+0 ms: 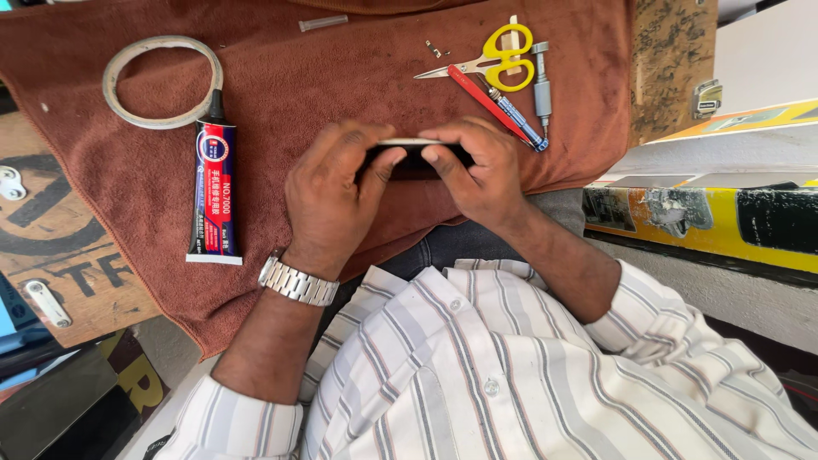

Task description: The person applies adhesive to a smartphone battery using a red plastic tool, then places the battery into the phone chassis and connects the ribbon cable. They reassemble the phone and then begin disassembling a second smartphone, removing the back cover and unscrewing internal components.

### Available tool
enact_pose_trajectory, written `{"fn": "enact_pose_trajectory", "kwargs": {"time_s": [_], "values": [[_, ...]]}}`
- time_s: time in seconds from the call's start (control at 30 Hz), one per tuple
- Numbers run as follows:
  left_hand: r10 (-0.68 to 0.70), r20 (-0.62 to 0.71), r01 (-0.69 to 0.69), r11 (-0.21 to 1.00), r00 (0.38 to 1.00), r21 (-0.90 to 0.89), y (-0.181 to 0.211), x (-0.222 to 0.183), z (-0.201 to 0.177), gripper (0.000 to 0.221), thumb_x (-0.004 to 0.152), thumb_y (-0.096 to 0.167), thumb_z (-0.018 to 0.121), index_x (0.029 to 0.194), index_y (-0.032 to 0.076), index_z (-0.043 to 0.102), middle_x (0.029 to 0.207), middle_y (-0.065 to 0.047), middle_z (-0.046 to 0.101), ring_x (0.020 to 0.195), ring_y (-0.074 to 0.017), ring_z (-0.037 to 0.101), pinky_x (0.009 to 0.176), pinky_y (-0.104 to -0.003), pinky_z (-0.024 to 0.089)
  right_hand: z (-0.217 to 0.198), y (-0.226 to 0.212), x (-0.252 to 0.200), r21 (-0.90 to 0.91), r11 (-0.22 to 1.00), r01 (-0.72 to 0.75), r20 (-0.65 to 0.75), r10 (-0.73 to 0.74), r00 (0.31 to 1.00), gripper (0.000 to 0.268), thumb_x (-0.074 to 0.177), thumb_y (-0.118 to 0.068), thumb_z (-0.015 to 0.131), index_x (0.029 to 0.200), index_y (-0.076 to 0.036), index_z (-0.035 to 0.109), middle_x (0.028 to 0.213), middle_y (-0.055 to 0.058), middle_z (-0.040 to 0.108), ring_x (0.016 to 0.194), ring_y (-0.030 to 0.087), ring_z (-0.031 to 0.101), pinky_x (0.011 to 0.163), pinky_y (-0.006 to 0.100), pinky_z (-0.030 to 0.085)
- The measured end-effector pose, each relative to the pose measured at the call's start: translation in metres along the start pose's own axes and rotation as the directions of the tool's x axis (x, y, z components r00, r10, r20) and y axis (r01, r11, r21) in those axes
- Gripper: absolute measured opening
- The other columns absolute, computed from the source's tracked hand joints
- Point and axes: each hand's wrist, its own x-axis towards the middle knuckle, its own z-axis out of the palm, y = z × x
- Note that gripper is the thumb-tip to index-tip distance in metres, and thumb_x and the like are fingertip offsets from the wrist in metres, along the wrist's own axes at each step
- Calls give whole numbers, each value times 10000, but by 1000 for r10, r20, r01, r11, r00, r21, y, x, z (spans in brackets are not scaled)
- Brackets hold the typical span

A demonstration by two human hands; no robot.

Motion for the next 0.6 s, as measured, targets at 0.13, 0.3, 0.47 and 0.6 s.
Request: {"fn": "enact_pose_trajectory", "kwargs": {"time_s": [0.13, 0.3, 0.47, 0.6], "values": [[-210, -32, 197, 952, 977, -232, 7, 1, -1, 757, 850, 249, 836, 1424, 1, 410, 1256, -138, 669, 1028, -214, 669, 776, -308, 580, 14, -3, 3, 777, 579, -247, 5, 388, 922, 190, 1048, -186, 655, 1158, -38, 610, 1111, 60, 718, 1036, 162, 688, 935, 334, 571], [-288, 184, 341, 767, 940, -543, 13, -14, 1, 394, 1061, 172, 690, 1423, 43, 602, 1197, -91, 737, 1079, -148, 677, 942, -277, 572, 20, -3, -17, 871, 361, -332, 217, 324, 921, 180, 1102, -40, 646, 1145, -62, 473, 1019, 49, 642, 958, 113, 614, 862, 273, 519], [-156, 171, 202, 934, 973, -296, 7, -11, -9, 303, 1023, 123, 682, 1318, 55, 668, 1177, -138, 758, 1091, -229, 759, 905, -319, 596, 12, -8, -5, 495, 841, -219, -72, 291, 954, 438, 990, -24, 724, 1245, -84, 372, 1164, 59, 586, 1117, 129, 615, 989, 305, 559], [-113, 286, 189, 948, 952, -254, 0, -8, -18, 267, 989, 84, 670, 1254, 62, 690, 1170, -138, 758, 1062, -251, 763, 899, -332, 607, -5, -21, 3, 319, 948, -11, -49, 28, 998, 474, 967, -95, 764, 1318, -46, 450, 1257, 52, 532, 1140, 137, 609, 1013, 294, 528]]}}
